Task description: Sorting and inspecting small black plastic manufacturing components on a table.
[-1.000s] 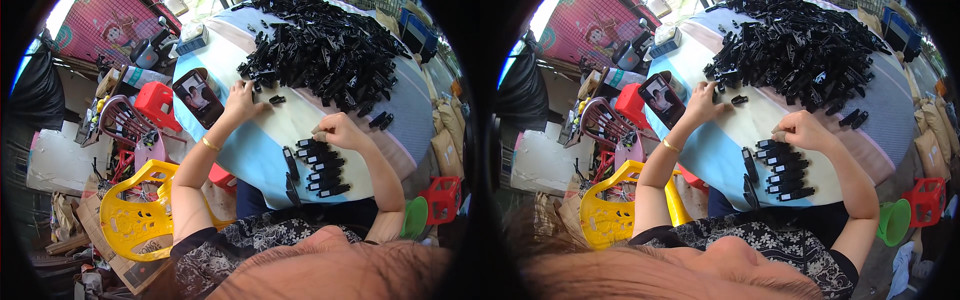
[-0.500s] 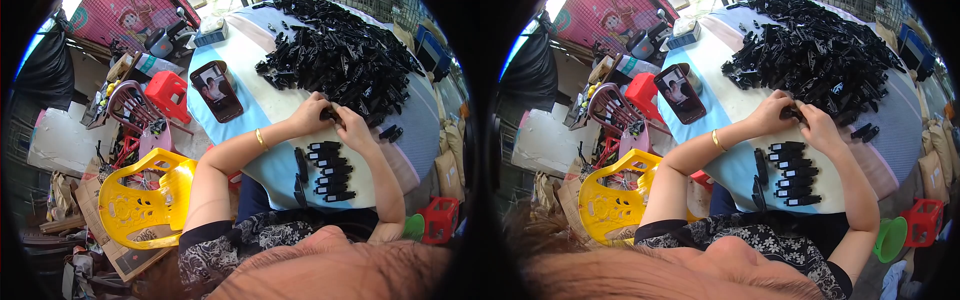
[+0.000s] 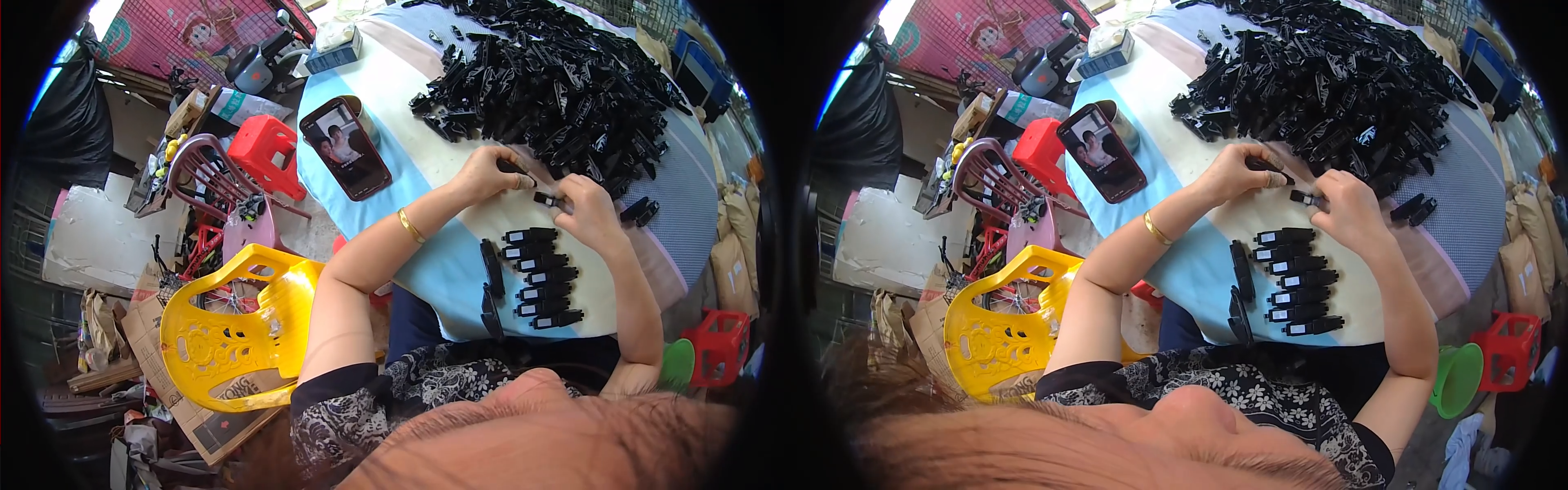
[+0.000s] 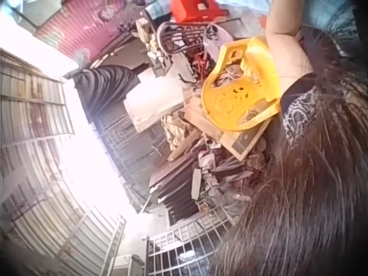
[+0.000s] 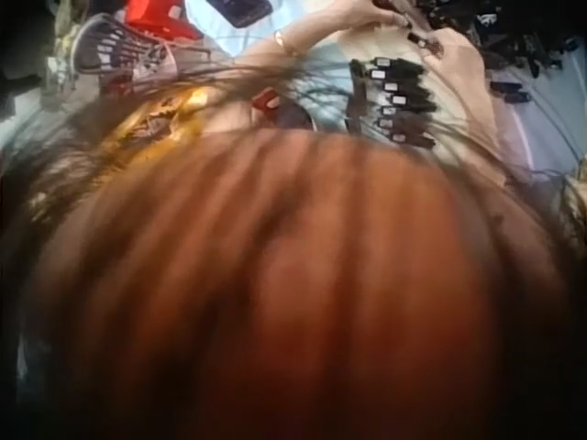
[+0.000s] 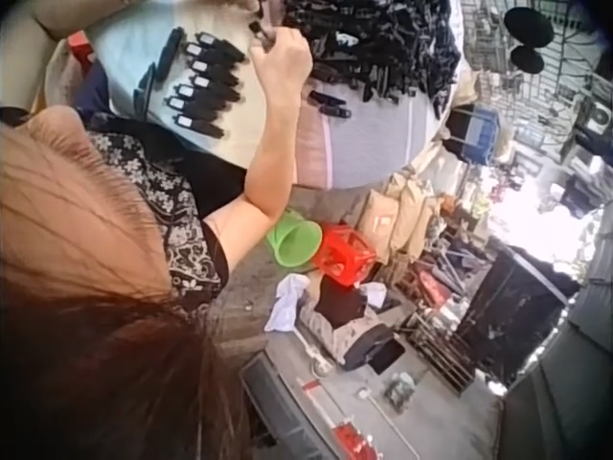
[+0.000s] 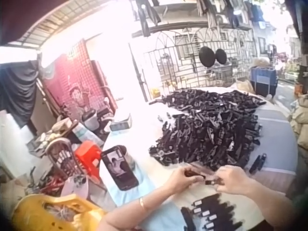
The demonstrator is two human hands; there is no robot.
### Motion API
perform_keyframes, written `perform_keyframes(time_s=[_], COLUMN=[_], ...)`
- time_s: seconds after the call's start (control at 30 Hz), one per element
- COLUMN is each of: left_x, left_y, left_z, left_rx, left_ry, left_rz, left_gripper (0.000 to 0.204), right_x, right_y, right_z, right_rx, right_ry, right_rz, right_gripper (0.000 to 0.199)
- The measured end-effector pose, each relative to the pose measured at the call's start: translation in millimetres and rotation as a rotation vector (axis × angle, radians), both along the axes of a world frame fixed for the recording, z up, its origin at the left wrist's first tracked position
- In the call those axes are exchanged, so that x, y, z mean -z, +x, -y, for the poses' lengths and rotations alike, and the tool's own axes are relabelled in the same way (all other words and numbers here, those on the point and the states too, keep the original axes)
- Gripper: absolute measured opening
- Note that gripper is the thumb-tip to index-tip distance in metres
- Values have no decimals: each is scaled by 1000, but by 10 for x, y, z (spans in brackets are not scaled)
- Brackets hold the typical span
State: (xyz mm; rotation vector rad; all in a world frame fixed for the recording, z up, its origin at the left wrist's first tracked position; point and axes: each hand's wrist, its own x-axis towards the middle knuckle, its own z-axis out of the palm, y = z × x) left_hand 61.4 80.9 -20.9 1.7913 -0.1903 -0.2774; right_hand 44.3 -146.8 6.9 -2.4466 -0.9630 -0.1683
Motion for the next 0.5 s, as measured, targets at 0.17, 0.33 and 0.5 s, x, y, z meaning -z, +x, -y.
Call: perform_keyframes(time_s=[0.17, 0.33, 0.5], left_x=[-51, 11, -5], left_y=[-83, -115, -47], left_z=[64, 92, 81], left_rx=[-63, -92, -104], left_ry=[358, 671, 568], left_rz=[330, 675, 636], left_gripper=[24, 30, 32], right_x=[-55, 100, -18], right_y=[-62, 7, -118], right_z=[86, 66, 13], right_rx=[67, -193, -36], right_ry=[-30, 18, 167], right_rz=[-205, 147, -84], right_gripper=[26, 42, 42])
